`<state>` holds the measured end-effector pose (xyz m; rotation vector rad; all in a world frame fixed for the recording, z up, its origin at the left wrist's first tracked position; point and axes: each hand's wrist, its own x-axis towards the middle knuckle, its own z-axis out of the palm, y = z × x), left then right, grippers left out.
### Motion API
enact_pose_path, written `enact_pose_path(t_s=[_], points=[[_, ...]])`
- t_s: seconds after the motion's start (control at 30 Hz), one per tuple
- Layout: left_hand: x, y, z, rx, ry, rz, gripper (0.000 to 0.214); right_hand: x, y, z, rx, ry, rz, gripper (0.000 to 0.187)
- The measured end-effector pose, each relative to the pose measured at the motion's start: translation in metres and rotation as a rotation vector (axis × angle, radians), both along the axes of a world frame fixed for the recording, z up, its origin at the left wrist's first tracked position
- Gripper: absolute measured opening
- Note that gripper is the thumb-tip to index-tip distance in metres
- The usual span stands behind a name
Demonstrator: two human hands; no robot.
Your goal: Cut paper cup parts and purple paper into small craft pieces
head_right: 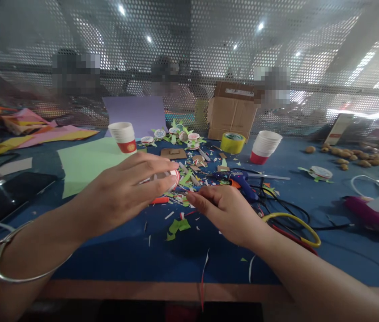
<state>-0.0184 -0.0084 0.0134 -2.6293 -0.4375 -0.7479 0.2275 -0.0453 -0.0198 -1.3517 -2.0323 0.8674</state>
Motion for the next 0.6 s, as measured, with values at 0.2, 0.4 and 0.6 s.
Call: enact_pose_path(t_s=[0.2, 0.4, 0.6], points=[[-0.001, 0.005, -0.003, -0.24, -0.079, -0.015, 0.025, 0.0, 0.0, -0.002, 0.003, -0.027, -0.016, 0.059], [-0.001, 0.012, -0.009, -0.887, -0.314, 0.025, 0.038, 0.002, -0.002, 0.002, 0.023, 0.059, 0.002, 0.057], [0.004, 0.014, -0.012, -1.479, -0.455, -0.172, 0.04, 0.003, -0.005, 0.008, 0.025, 0.158, 0.048, 0.054]])
